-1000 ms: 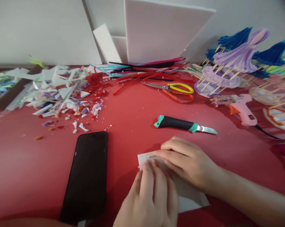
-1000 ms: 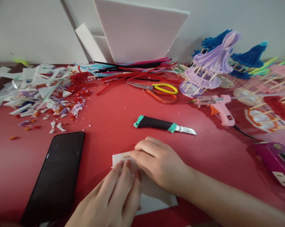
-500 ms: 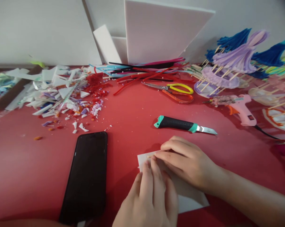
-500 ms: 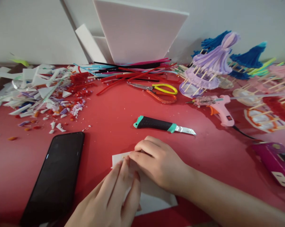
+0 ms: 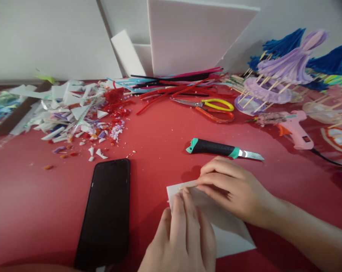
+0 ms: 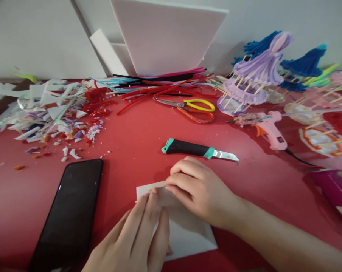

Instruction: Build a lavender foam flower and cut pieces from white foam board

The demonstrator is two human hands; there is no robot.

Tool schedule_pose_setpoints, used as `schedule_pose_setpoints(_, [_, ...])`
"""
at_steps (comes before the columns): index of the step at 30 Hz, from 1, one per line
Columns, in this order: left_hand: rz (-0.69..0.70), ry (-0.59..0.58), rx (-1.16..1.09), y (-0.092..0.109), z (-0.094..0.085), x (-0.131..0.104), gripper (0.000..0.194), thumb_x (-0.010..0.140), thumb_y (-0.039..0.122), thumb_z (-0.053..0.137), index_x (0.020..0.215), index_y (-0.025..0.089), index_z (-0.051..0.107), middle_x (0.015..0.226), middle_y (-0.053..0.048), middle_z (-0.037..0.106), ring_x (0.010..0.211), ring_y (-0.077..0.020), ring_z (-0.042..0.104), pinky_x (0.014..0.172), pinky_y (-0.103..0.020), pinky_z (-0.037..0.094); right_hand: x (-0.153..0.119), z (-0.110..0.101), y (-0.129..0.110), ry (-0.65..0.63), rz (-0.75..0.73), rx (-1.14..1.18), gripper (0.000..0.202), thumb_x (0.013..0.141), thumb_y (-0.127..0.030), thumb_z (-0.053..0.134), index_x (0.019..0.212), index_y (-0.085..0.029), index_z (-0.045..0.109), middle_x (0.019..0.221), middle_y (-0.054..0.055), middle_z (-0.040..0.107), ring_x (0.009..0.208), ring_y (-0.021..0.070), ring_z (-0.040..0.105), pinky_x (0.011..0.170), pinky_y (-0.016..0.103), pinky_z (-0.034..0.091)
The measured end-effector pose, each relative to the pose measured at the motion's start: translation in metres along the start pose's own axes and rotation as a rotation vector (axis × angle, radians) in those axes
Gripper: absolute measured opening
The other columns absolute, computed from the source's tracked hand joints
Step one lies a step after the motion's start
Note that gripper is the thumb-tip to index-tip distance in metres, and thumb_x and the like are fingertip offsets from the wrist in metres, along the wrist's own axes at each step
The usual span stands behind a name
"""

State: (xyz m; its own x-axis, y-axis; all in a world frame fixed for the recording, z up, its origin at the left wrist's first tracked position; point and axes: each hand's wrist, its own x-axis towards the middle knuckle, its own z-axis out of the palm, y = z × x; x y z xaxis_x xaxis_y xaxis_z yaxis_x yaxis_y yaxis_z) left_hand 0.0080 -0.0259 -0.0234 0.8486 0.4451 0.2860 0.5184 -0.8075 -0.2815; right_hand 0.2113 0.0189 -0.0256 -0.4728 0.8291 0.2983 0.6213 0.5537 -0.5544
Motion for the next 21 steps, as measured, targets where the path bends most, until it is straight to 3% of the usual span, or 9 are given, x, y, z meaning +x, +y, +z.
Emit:
schedule_pose_setpoints(17, [-0.007, 0.000, -0.017, -0.001, 0.002, 0.000, 0.032, 0.084, 0.005, 0.041, 0.111, 0.004, 0.058, 0.108, -0.019, 0.070, 0.096, -0.0311, 0.069, 0.072, -0.034, 0.061, 0.005, 0.005, -0.001, -0.035, 0.016, 0.034, 0.016, 0.090, -0.016, 0.051, 0.087, -0.019, 0.066, 0.085, 0.005, 0.062, 0.077, 0.0161, 0.054, 0.070, 0.032, 0.049])
schedule_pose_setpoints(21, [-0.015, 0.012, -0.013, 0.000, 0.002, 0.001, 0.028, 0.085, 0.008, 0.043, 0.109, 0.003, 0.058, 0.105, -0.021, 0.070, 0.095, -0.0318, 0.069, 0.073, -0.035, 0.061, 0.002, -0.009, 0.016, 0.102, 0.072, -0.134, 0.015, 0.087, -0.023, 0.059, 0.101, -0.023, 0.066, 0.099, 0.008, 0.064, 0.094, 0.0235, 0.059, 0.083, 0.041, 0.049])
